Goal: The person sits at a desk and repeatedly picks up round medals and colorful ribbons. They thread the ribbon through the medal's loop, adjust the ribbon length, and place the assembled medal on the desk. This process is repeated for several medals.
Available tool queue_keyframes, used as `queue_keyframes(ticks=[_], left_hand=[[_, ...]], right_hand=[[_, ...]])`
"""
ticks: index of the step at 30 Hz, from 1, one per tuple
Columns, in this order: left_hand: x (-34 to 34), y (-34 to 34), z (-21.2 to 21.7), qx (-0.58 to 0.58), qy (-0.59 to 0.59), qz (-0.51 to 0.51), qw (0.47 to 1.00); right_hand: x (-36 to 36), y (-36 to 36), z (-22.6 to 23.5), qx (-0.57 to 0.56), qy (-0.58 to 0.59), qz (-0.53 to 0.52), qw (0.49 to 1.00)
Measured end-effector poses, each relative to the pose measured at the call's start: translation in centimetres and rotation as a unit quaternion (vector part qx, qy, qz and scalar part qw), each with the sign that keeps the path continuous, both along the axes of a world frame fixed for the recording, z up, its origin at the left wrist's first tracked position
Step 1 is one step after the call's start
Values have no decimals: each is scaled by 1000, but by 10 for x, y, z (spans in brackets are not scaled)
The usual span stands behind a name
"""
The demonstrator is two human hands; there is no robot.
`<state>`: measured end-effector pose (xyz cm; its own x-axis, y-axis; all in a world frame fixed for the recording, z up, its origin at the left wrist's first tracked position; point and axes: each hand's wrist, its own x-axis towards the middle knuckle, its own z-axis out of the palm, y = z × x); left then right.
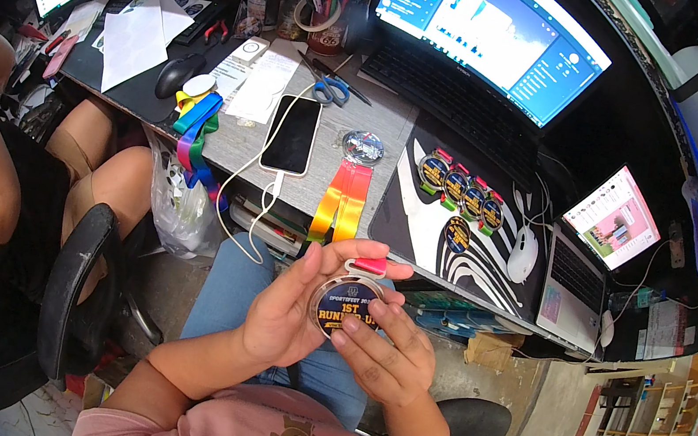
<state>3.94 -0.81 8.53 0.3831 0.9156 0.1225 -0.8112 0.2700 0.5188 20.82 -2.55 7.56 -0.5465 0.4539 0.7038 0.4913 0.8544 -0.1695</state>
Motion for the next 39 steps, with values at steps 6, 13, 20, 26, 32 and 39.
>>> queue_keyframes(ticks=[6,13,20,26,32,39], left_hand=[[0,0,-1,1,-3,1,1000],[0,0,-1,-1,-1,-2,1000],[1,0,-3,5,-9,-3,1000],[0,-1,-1,0,-4,-4,1000],[0,-1,-2,5,-4,-7,1000],[-1,-1,-1,7,3,-7,1000]], right_hand=[[-1,0,0,-1,-1,0,1000],[-1,-1,-1,-1,-2,-4,1000],[-2,-1,0,2,2,-6,1000],[-2,-1,-1,-2,2,-5,1000],[-2,-1,-2,4,3,-7,1000],[-1,-1,-2,1,-2,-5,1000]])
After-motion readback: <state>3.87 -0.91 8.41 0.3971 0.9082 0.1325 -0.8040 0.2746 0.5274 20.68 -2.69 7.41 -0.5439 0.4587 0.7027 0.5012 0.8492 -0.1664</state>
